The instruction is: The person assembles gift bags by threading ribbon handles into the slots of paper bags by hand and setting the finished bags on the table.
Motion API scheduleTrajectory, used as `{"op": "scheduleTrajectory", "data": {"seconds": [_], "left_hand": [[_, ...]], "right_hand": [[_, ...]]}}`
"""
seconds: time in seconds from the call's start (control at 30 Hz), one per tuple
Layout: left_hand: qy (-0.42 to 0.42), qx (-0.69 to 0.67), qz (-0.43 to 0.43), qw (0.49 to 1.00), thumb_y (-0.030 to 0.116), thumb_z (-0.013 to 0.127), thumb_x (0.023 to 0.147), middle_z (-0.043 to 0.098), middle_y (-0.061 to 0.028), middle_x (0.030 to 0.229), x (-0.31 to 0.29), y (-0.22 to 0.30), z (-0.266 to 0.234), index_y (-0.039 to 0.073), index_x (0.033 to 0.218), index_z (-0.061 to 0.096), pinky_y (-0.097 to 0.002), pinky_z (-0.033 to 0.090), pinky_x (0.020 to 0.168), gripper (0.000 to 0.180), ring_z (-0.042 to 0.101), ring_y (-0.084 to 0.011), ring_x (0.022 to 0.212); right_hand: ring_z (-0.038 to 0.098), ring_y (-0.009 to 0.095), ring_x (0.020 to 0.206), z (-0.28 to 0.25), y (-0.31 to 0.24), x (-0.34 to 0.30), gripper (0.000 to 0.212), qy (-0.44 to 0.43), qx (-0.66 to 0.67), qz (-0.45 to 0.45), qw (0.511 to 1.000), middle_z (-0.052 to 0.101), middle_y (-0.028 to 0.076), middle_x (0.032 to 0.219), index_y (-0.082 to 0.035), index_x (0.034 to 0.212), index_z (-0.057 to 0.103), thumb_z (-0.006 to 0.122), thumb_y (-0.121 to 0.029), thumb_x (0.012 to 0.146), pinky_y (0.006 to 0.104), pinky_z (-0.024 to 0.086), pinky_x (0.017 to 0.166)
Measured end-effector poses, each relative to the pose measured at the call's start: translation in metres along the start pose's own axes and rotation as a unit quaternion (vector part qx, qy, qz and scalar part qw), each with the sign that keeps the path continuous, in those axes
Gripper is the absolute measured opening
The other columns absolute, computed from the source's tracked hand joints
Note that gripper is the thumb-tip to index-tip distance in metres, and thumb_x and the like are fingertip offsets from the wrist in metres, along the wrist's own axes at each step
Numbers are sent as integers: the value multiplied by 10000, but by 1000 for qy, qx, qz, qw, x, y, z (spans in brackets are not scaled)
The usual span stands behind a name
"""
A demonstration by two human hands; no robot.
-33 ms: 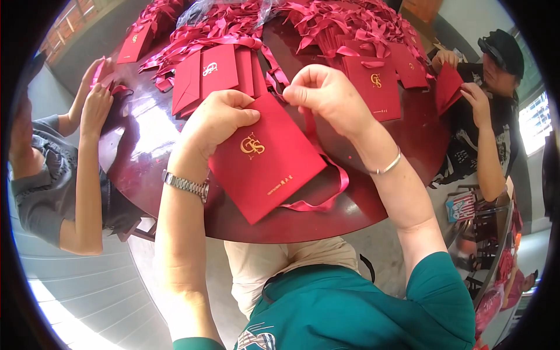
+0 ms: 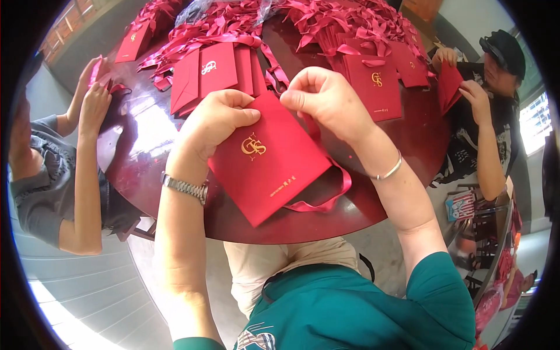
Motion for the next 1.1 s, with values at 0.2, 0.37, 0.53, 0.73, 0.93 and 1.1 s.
{"op": "scheduleTrajectory", "data": {"seconds": [0.2,0.37,0.53,0.73,0.93,1.1], "left_hand": [[-64,-177,-11,982,4,640,821,678,-79,917,-11,-8,9,-43,1025,640,-256,528,768,210,645,-136,797],[-72,-212,-16,975,-3,639,818,675,-85,905,-15,-6,9,-39,985,633,-256,533,754,172,650,-141,789],[-84,-253,0,964,-14,667,804,672,-89,895,-15,-5,8,-36,954,629,-258,534,757,156,650,-141,784],[-129,-277,19,952,-27,642,816,679,-89,911,-16,-2,17,-39,976,635,-271,531,783,161,649,-141,814],[-147,-298,29,943,-37,623,820,688,-101,943,-18,3,22,-43,1019,644,-287,535,817,200,659,-158,840],[-135,-310,34,941,-54,612,810,692,-112,948,-18,4,22,-46,1019,650,-290,544,815,212,670,-168,839]], "right_hand": [[626,149,764,20,-26,-18,109,6,-203,-128,971,650,65,823,11,950,638,655,-49,861,275,498,698],[657,207,793,28,-33,-25,126,77,-276,-214,934,672,114,884,8,919,651,689,17,799,294,520,710],[653,189,775,31,-40,-27,160,77,-262,-246,930,674,97,855,-3,896,659,730,36,758,281,519,694],[636,174,727,33,-49,-30,138,69,-269,-283,918,660,78,803,-9,857,658,736,40,754,273,504,656],[630,167,714,34,-53,-33,130,70,-264,-296,916,655,73,785,-14,837,656,733,50,754,269,495,642],[630,176,706,29,-51,-33,129,86,-258,-299,915,654,79,781,-15,832,656,732,54,753,274,495,633]]}}
Point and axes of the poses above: each hand's wrist, its own x-axis towards the middle knuckle, its own z-axis out of the palm, y = z × x, the point moved 9 cm from there along x, towards the middle knuckle
